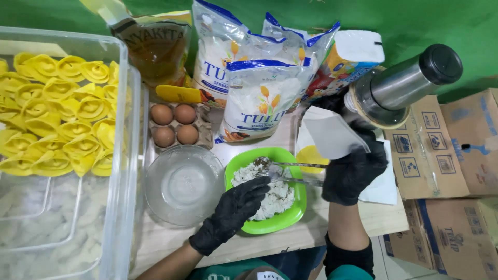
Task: Filling and folding yellow dough squares into shaped pastries and placing them in a storage container.
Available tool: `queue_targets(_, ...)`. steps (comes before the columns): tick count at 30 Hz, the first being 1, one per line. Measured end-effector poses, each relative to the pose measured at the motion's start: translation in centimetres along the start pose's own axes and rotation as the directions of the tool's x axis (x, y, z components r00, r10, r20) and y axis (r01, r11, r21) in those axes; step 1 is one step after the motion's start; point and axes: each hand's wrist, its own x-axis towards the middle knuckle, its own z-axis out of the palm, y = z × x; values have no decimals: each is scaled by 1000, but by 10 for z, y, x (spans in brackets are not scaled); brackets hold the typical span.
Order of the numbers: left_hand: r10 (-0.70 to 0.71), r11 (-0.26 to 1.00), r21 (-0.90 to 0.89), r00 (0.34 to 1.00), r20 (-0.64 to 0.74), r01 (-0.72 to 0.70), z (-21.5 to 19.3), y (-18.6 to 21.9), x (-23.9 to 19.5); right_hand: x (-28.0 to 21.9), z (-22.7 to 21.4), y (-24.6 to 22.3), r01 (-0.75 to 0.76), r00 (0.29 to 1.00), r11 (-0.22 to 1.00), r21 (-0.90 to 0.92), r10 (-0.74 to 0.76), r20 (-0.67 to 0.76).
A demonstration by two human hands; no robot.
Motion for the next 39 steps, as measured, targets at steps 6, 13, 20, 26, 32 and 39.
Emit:
queue_targets(6,-438,642,-584,863,252,496,8,18,14,-32,109,-56,-244,846,924,-293,351,402)
queue_targets(13,91,589,-802,994,-56,-99,36,73,25,-7,119,-96,-86,484,951,-298,301,822)
queue_targets(20,69,636,-769,997,-37,-72,41,88,41,-2,108,-104,-83,592,895,-439,399,701)
queue_targets(26,51,658,-752,999,11,-26,33,100,56,-18,97,-55,-426,720,824,-373,558,413)
queue_targets(32,14,639,-769,1000,20,6,24,93,53,-21,96,-40,-327,842,765,-554,502,196)
queue_targets(39,-34,647,-762,999,-13,12,22,90,52,-24,81,-37,-276,843,787,-551,474,255)
